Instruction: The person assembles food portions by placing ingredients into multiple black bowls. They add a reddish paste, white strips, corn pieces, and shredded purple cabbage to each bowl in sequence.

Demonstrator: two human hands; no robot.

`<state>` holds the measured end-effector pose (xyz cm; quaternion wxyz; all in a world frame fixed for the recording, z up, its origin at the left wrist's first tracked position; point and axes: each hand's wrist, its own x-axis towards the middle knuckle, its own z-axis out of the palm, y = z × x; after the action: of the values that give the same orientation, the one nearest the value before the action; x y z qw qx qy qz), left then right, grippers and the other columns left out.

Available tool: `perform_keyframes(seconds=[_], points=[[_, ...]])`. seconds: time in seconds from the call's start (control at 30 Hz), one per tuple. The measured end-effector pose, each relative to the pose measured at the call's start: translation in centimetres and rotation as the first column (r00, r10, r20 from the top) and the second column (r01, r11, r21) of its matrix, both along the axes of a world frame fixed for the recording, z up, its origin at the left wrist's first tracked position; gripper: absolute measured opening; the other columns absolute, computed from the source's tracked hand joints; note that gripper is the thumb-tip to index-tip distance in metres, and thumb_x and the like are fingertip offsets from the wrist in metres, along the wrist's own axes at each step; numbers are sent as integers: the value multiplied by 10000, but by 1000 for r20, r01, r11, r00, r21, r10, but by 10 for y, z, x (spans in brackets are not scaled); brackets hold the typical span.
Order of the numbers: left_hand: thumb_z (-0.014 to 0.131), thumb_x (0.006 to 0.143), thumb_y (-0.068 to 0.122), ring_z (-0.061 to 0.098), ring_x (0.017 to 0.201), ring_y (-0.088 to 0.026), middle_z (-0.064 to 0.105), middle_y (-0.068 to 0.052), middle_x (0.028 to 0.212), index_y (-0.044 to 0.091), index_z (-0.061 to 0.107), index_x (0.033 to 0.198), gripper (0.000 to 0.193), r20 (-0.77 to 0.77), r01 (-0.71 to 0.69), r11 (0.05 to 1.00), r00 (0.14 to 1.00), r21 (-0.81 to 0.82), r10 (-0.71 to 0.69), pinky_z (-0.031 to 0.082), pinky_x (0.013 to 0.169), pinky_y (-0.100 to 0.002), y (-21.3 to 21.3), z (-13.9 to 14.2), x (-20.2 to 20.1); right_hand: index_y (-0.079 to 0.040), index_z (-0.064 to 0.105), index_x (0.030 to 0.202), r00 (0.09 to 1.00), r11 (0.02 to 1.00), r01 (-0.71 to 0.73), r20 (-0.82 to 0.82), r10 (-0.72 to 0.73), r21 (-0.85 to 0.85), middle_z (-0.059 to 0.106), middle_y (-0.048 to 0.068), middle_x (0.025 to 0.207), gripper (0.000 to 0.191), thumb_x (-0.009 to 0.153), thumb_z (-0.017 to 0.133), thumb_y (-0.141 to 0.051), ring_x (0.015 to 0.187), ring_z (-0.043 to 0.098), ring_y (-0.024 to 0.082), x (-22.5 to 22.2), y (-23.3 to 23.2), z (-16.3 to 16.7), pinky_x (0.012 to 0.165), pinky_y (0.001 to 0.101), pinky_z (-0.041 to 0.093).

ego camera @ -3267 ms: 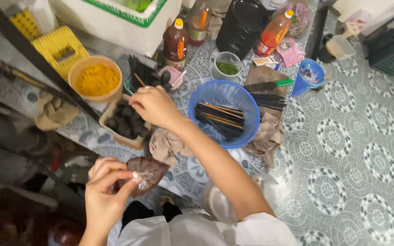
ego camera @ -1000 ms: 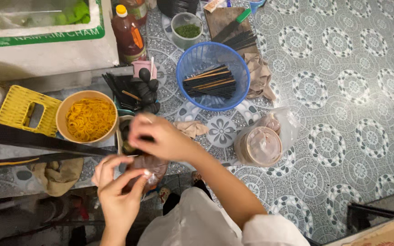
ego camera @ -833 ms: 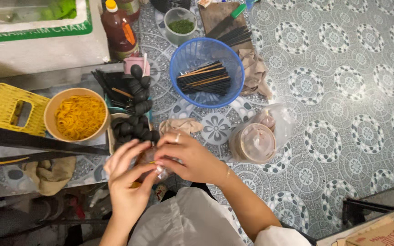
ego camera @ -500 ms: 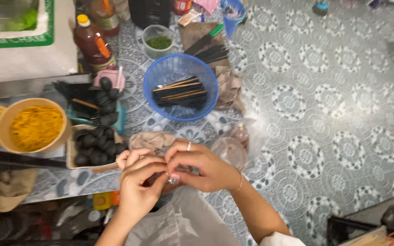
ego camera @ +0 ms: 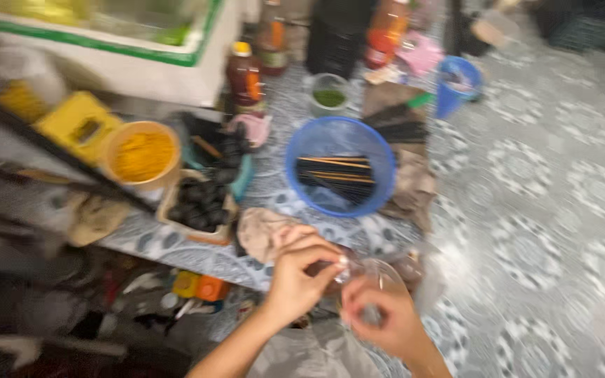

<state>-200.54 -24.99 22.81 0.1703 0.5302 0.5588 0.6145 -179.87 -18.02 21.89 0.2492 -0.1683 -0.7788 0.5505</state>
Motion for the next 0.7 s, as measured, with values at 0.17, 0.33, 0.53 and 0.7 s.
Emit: perform_keyframes(seconds=[0.17, 0.33, 0.53, 0.7], points=[[847, 729, 52, 642, 986, -218, 793, -17, 881, 71, 778, 788, 92, -79, -49, 998, 996, -29, 46, 355, 1009, -407, 0, 6, -13, -28, 698, 886, 947, 948, -281, 118, 300, -152, 726, 66, 917, 120, 817, 791, 4, 808, 711, 170, -3, -11, 14, 730, 293, 579], [817, 782, 93, 636, 1028, -190, 769, 19, 928, 89, 757, 827, 75, 1, 10, 999, 1000, -49, -9, 405, 1013, -359, 9, 8, -28, -28, 723, 960, 904, 898, -408, 67, 423, -163, 737, 64, 902, 127, 842, 768, -33, 784, 720, 177, -7, -6, 36, 713, 300, 580], [849, 721, 101, 650, 971, -185, 771, 16, 878, 88, 747, 756, 109, -129, -17, 999, 992, -52, 10, 329, 995, -390, 26, 11, -50, -27, 752, 1049, 906, 898, -423, -50, 420, -118, 750, 61, 885, 184, 872, 740, -78, 756, 730, 186, 11, -3, 69, 693, 308, 581], [854, 715, 116, 627, 995, -196, 761, 20, 880, 96, 752, 767, 117, -145, 1, 997, 989, -75, -12, 347, 994, -388, 36, 11, -57, -27, 777, 1123, 997, 998, 46, 58, -49, 48, 761, 59, 870, 249, 898, 717, -116, 733, 739, 193, -7, 9, 78, 676, 315, 583]])
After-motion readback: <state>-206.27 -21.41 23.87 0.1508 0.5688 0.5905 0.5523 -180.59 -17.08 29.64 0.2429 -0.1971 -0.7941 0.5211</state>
